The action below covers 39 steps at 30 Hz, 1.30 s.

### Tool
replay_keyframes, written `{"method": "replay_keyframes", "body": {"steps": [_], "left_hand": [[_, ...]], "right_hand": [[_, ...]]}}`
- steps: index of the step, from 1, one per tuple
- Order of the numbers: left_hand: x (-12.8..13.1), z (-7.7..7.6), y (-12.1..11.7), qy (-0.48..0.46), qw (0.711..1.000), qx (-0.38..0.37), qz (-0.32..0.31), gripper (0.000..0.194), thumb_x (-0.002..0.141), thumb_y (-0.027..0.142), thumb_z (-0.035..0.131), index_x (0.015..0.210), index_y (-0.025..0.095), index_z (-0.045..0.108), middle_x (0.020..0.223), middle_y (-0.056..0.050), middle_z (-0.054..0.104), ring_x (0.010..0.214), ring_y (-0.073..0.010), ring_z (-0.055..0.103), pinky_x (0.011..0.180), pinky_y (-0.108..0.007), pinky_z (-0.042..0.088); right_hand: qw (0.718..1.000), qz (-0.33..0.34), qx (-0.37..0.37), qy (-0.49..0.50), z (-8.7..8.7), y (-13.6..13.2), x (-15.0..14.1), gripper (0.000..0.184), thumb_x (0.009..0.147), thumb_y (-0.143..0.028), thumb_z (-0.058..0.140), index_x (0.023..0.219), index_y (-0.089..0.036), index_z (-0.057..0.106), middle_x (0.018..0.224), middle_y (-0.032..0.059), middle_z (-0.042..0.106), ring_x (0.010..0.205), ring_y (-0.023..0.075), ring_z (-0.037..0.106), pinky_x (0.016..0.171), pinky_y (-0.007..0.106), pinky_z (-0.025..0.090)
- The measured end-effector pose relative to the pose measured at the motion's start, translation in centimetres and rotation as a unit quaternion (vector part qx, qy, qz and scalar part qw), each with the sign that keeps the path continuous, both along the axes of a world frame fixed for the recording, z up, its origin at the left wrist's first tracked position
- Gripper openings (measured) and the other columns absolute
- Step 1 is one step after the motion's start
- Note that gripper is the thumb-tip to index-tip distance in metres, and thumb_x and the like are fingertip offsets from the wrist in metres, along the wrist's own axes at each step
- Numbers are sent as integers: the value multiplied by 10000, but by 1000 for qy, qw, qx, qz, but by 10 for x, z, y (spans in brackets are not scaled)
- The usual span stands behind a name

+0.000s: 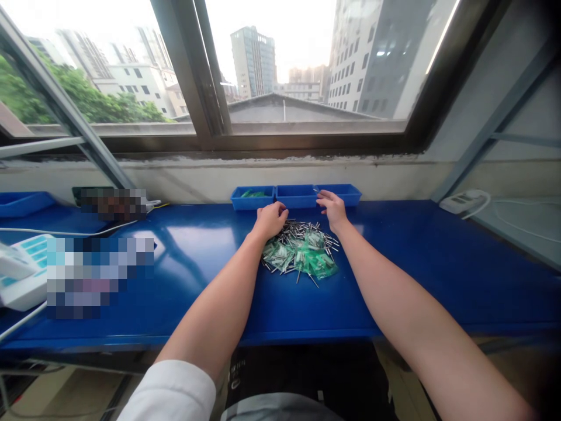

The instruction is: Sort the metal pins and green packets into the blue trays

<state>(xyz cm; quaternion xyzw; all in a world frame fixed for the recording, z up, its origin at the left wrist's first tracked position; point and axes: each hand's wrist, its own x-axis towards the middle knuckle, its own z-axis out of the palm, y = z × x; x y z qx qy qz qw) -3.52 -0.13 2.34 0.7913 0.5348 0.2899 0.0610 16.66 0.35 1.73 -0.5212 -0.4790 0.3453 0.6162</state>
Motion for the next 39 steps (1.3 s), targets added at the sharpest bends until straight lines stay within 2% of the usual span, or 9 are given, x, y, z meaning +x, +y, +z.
{"method": "replay_keyframes", "body": {"steps": [5, 11, 20, 23, 26, 28, 30, 34, 39], "left_hand": [[0, 0, 0, 8, 1000, -9, 4, 279, 894, 372, 417, 985, 206, 621, 1024, -48, 682, 998, -214, 589, 919, -345, 380], [-1, -1, 3, 16, 1000, -20, -1, 394, 900, 484, 357, 948, 203, 630, 987, -60, 687, 965, -244, 597, 882, -372, 401], [-3, -7, 7, 68, 997, -48, -5, 405, 875, 487, 388, 996, 199, 647, 1044, -87, 658, 1008, -249, 576, 876, -356, 419], [-4, -9, 9, 81, 996, -46, -5, 416, 861, 497, 398, 1014, 204, 651, 1066, -95, 636, 1039, -262, 556, 901, -381, 413], [-5, -12, 10, 89, 995, -39, 2, 406, 846, 480, 420, 1049, 215, 652, 1157, -101, 587, 1107, -279, 512, 937, -413, 395], [-5, -13, 11, 94, 995, -39, 13, 392, 843, 440, 420, 1077, 223, 649, 1206, -105, 557, 1145, -295, 479, 952, -440, 384], [-5, -15, 12, 101, 993, -47, 26, 388, 843, 386, 408, 1109, 227, 641, 1225, -113, 543, 1159, -310, 460, 952, -465, 380], [-4, -16, 12, 112, 990, -69, 40, 395, 847, 346, 381, 1127, 247, 641, 1229, -120, 534, 1160, -326, 449, 948, -488, 377], [-2, -13, 10, 109, 991, -71, 34, 357, 850, 348, 384, 1053, 286, 671, 1154, -105, 561, 1120, -312, 469, 932, -485, 380]], "right_hand": [[999, -4, -8, 35, -8, 8, 10, 630, 633, -274, 594, 1247, -183, 491, 1306, 91, 535, 890, 174, 605, 473, 198, 425], [998, 10, -3, 65, -8, 9, 12, 661, 619, -292, 600, 1260, -197, 470, 1341, 94, 496, 831, 148, 589, 443, 181, 408], [995, 15, -20, 99, -7, 10, 13, 674, 595, -315, 582, 1252, -217, 463, 1197, 72, 549, 608, 84, 534, 403, 183, 375], [995, 20, -13, 94, -7, 9, 12, 673, 592, -319, 588, 1243, -201, 466, 1064, 54, 593, 571, 84, 518, 401, 191, 360], [1000, 26, -4, 17, -9, 8, 8, 566, 603, -326, 598, 1140, -154, 551, 843, 22, 624, 542, 96, 502, 446, 213, 382], [995, 26, 5, -95, -11, 6, 4, 423, 610, -312, 610, 997, -143, 629, 709, 4, 618, 558, 113, 518, 530, 241, 425], [972, 35, 18, -232, -13, 3, -2, 277, 628, -288, 611, 863, -158, 676, 654, 5, 625, 604, 137, 553, 622, 267, 446], [905, 93, 47, -412, -13, -4, -13, 176, 699, -269, 579, 785, -198, 715, 755, 29, 692, 726, 169, 611, 694, 271, 448], [873, 116, 28, -474, -10, -7, -23, 182, 745, -278, 569, 787, -211, 733, 825, 35, 716, 791, 182, 634, 718, 256, 451]]}}
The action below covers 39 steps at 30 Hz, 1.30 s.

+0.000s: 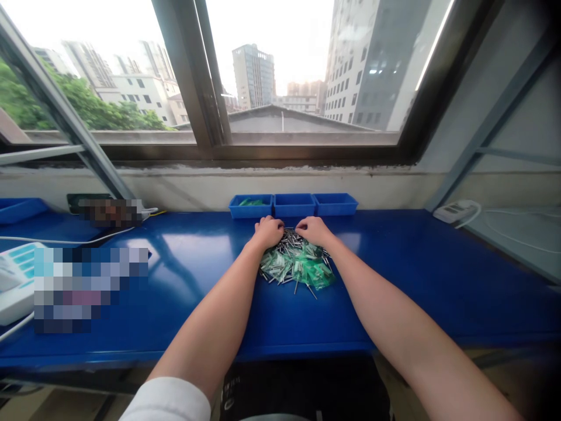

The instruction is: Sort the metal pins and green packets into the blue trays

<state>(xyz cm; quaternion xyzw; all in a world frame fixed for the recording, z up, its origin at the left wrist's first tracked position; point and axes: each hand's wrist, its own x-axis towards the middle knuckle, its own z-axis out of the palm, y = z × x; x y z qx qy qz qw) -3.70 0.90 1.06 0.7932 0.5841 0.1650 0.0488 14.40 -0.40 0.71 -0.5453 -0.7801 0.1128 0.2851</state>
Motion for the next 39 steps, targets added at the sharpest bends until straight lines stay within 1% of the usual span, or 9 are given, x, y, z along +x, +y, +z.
{"method": "replay_keyframes", "body": {"steps": [9, 14, 18, 24, 27, 29, 32, 35, 39], "left_hand": [[4, 3, -1, -5, 1000, -3, 1, 295, 829, 304, 418, 942, 230, 679, 1063, -104, 602, 1047, -293, 506, 869, -448, 404], [4, 1, 1, -16, 1000, -4, -5, 263, 825, 296, 439, 898, 216, 678, 1042, -99, 617, 1036, -280, 516, 866, -431, 392], [3, -1, 1, -32, 999, 25, -16, 240, 835, 266, 431, 872, 204, 660, 1011, -93, 634, 1017, -272, 528, 855, -431, 386], [6, 6, -3, -91, 993, 73, -24, 205, 852, 244, 448, 838, 202, 648, 957, -56, 675, 967, -243, 569, 874, -414, 379], [8, 11, -5, -148, 986, 76, -28, 200, 857, 264, 469, 855, 196, 657, 917, -44, 692, 918, -216, 597, 854, -362, 410], [9, 13, -6, -180, 981, 68, -35, 201, 856, 276, 484, 861, 192, 667, 894, -40, 700, 885, -202, 610, 827, -325, 431], [8, 14, -7, -211, 974, 56, -53, 203, 848, 278, 504, 881, 189, 683, 904, -40, 710, 872, -192, 623, 800, -289, 452], [7, 13, -7, -228, 969, 52, -77, 198, 837, 270, 523, 902, 194, 694, 930, -35, 715, 889, -187, 631, 799, -268, 462], [7, 11, -6, -223, 969, 68, -83, 190, 828, 251, 536, 893, 192, 704, 913, -38, 720, 876, -193, 640, 806, -277, 471]], "right_hand": [[997, -43, -68, -12, 3, -1, -5, 158, 778, -265, 580, 802, -195, 720, 845, 46, 718, 806, 177, 635, 673, 228, 430], [997, -35, -49, -39, 1, 1, -6, 164, 810, -256, 549, 795, -184, 696, 845, 67, 710, 798, 184, 624, 670, 244, 413], [999, -30, -27, -31, -2, 2, -5, 151, 815, -252, 547, 796, -184, 682, 846, 65, 704, 797, 180, 614, 679, 247, 407], [999, -18, 28, 36, -1, 0, -5, 198, 823, -293, 536, 881, -173, 683, 890, 63, 699, 808, 179, 607, 699, 260, 420], [995, 3, 73, 61, 2, -3, -6, 199, 821, -304, 549, 878, -178, 692, 873, 51, 702, 791, 175, 602, 713, 267, 420], [993, 12, 91, 79, 4, -5, -7, 188, 825, -289, 542, 841, -184, 698, 816, 36, 702, 743, 165, 599, 692, 265, 416], [989, 7, 88, 115, 6, -5, -7, 191, 821, -275, 535, 787, -186, 701, 733, 23, 692, 674, 155, 596, 645, 260, 412], [986, -6, 73, 153, 4, -2, -5, 179, 795, -276, 552, 759, -184, 701, 716, 26, 693, 662, 159, 603, 633, 265, 425], [964, 15, 46, 260, 1, 2, -3, 178, 725, -277, 606, 829, -167, 701, 733, 36, 697, 682, 166, 624, 664, 275, 469]]}}
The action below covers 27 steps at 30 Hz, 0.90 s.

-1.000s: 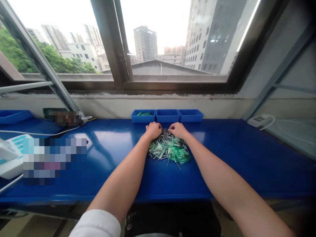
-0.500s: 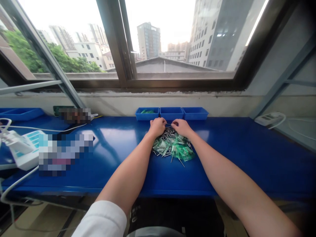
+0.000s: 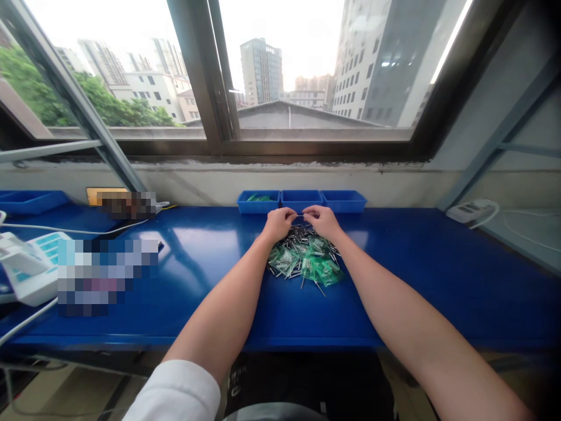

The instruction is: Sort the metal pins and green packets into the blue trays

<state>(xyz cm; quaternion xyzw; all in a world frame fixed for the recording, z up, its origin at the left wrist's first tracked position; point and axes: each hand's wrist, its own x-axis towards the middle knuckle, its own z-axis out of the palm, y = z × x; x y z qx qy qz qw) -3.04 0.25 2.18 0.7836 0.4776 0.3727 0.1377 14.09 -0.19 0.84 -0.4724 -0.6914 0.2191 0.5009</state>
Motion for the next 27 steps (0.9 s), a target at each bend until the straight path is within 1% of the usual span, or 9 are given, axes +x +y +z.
{"method": "replay_keyframes", "body": {"steps": [3, 6, 9, 11, 14, 18, 21, 24, 27], "left_hand": [[1, 0, -1, 3, 1000, 5, 2, 190, 830, 248, 535, 891, 192, 706, 902, -39, 721, 859, -191, 644, 806, -280, 474], [1, -1, -1, 3, 1000, 7, -1, 192, 832, 265, 542, 920, 190, 696, 917, -41, 717, 860, -185, 644, 804, -275, 473], [1, -3, 0, 3, 1000, 6, 15, 235, 828, 295, 555, 1000, 181, 667, 954, -51, 707, 887, -187, 636, 819, -278, 468], [-1, -4, 2, 14, 999, 5, 32, 257, 825, 298, 557, 1033, 178, 650, 976, -54, 698, 919, -193, 626, 847, -292, 458], [-3, -6, 4, 53, 997, -3, 58, 257, 826, 292, 546, 1042, 190, 643, 1012, -51, 686, 975, -204, 603, 879, -313, 438], [-4, -8, 5, 112, 991, -20, 72, 254, 828, 310, 528, 1027, 210, 650, 1067, -53, 665, 1032, -224, 571, 911, -339, 408], [-5, -9, 5, 143, 987, -26, 71, 258, 826, 327, 516, 1010, 217, 660, 1075, -59, 657, 1034, -242, 565, 915, -364, 399], [-5, -10, 6, 159, 984, -33, 66, 271, 829, 343, 502, 1012, 220, 660, 1083, -63, 651, 1040, -251, 562, 913, -374, 397], [-5, -10, 6, 166, 983, -41, 61, 284, 832, 352, 493, 1026, 216, 650, 1095, -68, 649, 1044, -256, 561, 912, -379, 398]], "right_hand": [[998, 29, -13, 59, 2, 0, 1, 219, 674, -319, 646, 813, -159, 704, 737, 42, 699, 684, 169, 623, 663, 281, 483], [994, 30, -43, 93, 4, -1, 3, 244, 645, -357, 656, 771, -156, 711, 729, 49, 701, 666, 169, 614, 639, 283, 484], [989, -8, -62, 132, 4, 3, 7, 267, 624, -362, 660, 781, -153, 714, 725, 49, 700, 656, 169, 609, 633, 289, 488], [984, -52, -61, 159, 3, 8, 13, 269, 619, -333, 658, 808, -150, 712, 759, 54, 705, 697, 176, 622, 675, 297, 496], [971, -121, -56, 200, 1, 15, 24, 301, 623, -265, 642, 892, -141, 698, 862, 70, 709, 814, 195, 642, 773, 315, 500], [959, -168, -65, 220, -3, 24, 40, 438, 646, -202, 612, 1077, -126, 633, 1052, 104, 675, 988, 217, 622, 868, 339, 487], [959, -181, -61, 211, -5, 26, 45, 549, 660, -187, 612, 1202, -116, 557, 1189, 130, 611, 1089, 229, 576, 903, 344, 476], [962, -175, -61, 202, -5, 27, 46, 636, 656, -192, 631, 1273, -121, 499, 1273, 139, 551, 1154, 237, 532, 934, 343, 458], [964, -162, -61, 202, -7, 27, 45, 722, 632, -200, 657, 1322, -132, 453, 1330, 146, 502, 1148, 237, 530, 935, 341, 450]]}}
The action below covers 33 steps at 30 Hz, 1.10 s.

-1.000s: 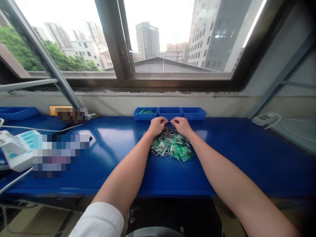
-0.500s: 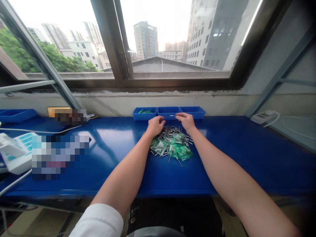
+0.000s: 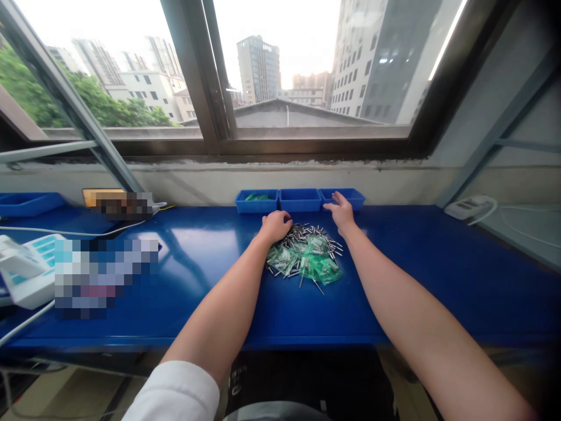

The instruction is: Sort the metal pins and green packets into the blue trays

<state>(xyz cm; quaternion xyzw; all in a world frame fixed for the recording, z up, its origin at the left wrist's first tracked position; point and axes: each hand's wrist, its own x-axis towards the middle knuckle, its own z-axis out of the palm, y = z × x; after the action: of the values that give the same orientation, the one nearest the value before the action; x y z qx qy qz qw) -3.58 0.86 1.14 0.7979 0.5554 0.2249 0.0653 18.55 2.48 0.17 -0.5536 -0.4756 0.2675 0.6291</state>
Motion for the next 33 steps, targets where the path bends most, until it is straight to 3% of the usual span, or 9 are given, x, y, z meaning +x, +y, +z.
{"method": "replay_keyframes", "body": {"steps": [4, 8, 11, 16, 22, 28, 33], "left_hand": [[0, 0, 0, -4, 1000, -7, 3, 320, 836, 360, 482, 1075, 200, 623, 1108, -79, 648, 1042, -259, 565, 901, -382, 410], [1, -1, 1, 11, 1000, -8, -1, 318, 843, 343, 464, 1073, 208, 636, 1125, -80, 642, 1060, -253, 557, 905, -364, 409], [1, -1, 3, 26, 1000, -10, -11, 322, 856, 292, 417, 1051, 210, 661, 1138, -87, 634, 1072, -243, 551, 914, -352, 401], [1, -2, 3, 33, 999, -10, -19, 337, 854, 266, 399, 1027, 212, 682, 1140, -98, 634, 1078, -246, 547, 912, -353, 397], [1, -1, 1, 41, 999, -4, -31, 325, 849, 289, 408, 946, 216, 710, 1095, -98, 647, 1029, -246, 561, 875, -347, 411], [2, -1, 0, 43, 998, -4, -34, 324, 847, 297, 415, 941, 209, 712, 1096, -103, 643, 1031, -250, 556, 873, -349, 410], [3, 1, -3, 32, 998, 9, -45, 316, 856, 327, 426, 988, 219, 693, 1070, -86, 650, 1015, -239, 563, 878, -345, 417]], "right_hand": [[999, 1, 12, -30, -2, -1, -1, 801, 605, -211, 671, 1359, -143, 411, 1290, 144, 537, 964, 211, 604, 840, 337, 491], [988, 11, 20, -153, 1, -9, -8, 512, 651, -228, 626, 1152, -126, 614, 958, 80, 691, 783, 181, 620, 776, 324, 499], [958, 59, 21, -281, 4, -19, -18, 261, 698, -239, 608, 921, -153, 713, 840, 58, 708, 776, 181, 626, 799, 314, 483], [895, 139, 12, -424, 4, -27, -34, 218, 733, -311, 635, 896, -211, 739, 962, 57, 707, 939, 213, 614, 923, 329, 422], [879, 160, -19, -448, 7, -28, -41, 142, 744, -248, 610, 736, -221, 750, 828, 30, 721, 885, 204, 623, 857, 283, 430], [881, 163, -44, -441, 8, -28, -40, 128, 749, -236, 623, 717, -182, 734, 788, 57, 710, 786, 193, 622, 735, 262, 439], [886, 154, 3, -437, 8, -29, -39, 147, 794, -244, 586, 785, -180, 718, 845, 59, 687, 814, 178, 597, 768, 269, 427]]}}
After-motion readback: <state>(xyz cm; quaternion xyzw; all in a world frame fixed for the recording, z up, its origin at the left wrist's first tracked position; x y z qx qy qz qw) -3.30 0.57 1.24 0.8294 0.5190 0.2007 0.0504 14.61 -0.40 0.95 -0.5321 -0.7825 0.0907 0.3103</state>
